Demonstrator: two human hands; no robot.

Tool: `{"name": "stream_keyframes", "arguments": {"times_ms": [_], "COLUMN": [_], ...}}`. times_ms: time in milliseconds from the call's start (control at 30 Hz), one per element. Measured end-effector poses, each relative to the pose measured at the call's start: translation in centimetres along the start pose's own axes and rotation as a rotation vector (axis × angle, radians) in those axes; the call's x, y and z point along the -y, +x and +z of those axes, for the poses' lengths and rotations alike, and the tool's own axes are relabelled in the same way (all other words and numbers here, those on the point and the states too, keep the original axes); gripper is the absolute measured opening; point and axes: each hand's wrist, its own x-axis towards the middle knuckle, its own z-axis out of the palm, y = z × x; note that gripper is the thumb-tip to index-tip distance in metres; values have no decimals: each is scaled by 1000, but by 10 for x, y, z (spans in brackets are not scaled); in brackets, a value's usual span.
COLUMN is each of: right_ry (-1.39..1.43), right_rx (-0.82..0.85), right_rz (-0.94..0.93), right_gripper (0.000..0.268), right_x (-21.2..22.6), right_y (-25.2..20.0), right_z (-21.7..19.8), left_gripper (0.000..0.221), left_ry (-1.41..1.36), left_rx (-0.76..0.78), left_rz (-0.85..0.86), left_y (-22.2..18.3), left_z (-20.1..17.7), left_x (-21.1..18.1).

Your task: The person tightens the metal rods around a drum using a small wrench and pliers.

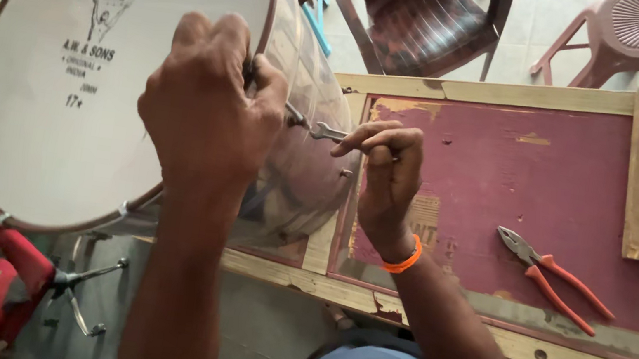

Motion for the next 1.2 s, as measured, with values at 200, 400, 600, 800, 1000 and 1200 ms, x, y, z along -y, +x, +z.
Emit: {"name": "stream_keyframes", "arguments": {"times_ms": [200,400,600,800,1000,1200], "right_ry": [-213,-368,-414,-201,936,235], "right_rx": [71,196,291,161,303,-55], "right_rz": [-50,-263,-376,-234,850,261], "right_gripper": [4,9,17,12,19,11], "right_x": [-4,-14,-17,-35,-84,-33], "right_y": [-10,-16,-9,-3,87,32], "right_z": [6,4,-2,-3,-18,-21], "left_gripper": [23,22,29,33,31,24], "left_ry": [-143,-153,-75,-93,-72,-38], "left_rx": [16,5,5,5,-3,-5], "left_rz": [-33,-34,-31,-52,-18,67], "left_y": [-10,-22,-16,-18,-21,-27], "left_z": [-9,-18,-11,-10,-7,-12], "left_x": [10,11,-1,2,4,1]}}
